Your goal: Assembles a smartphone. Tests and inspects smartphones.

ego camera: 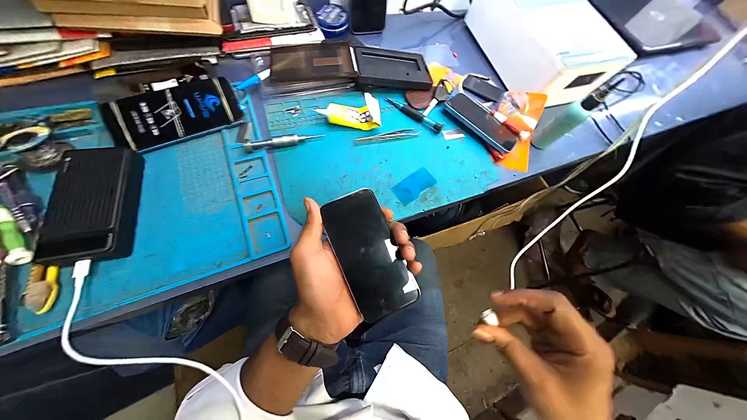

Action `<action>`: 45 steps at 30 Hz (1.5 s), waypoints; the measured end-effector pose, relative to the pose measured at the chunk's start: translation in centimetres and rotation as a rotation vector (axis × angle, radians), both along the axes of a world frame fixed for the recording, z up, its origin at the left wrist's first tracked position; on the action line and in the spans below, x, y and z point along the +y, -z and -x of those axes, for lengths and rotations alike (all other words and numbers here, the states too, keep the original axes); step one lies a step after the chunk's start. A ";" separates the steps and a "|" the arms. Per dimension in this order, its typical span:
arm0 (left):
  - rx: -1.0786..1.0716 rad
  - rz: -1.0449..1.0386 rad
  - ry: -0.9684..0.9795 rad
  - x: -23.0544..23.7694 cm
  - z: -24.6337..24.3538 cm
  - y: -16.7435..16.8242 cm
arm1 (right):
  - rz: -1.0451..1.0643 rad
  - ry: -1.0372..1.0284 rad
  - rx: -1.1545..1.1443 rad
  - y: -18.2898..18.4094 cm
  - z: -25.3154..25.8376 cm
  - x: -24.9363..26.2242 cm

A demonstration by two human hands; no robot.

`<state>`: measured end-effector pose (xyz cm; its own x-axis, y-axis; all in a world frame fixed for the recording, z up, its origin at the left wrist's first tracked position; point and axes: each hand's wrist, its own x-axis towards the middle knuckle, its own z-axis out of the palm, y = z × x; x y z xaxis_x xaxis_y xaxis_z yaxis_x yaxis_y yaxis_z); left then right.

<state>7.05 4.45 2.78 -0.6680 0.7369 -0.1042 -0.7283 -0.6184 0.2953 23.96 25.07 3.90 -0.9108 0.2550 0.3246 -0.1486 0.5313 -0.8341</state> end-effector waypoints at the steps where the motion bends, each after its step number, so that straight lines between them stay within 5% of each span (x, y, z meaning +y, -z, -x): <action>1: 0.030 -0.011 0.011 0.5 0.1 0.0 | 0.028 0.028 0.049 0.7 -0.2 -1.7; 10: 0.051 -0.079 0.005 3.1 -0.3 -0.8 | 0.161 0.230 0.252 3.9 1.1 -8.5; 34: 0.144 -0.068 -0.068 4.7 -1.9 -1.2 | 0.039 0.313 0.360 4.1 1.7 -8.0; 45: 0.092 -0.146 -0.071 3.9 -2.2 -0.3 | -0.018 0.238 0.138 3.2 0.5 -5.7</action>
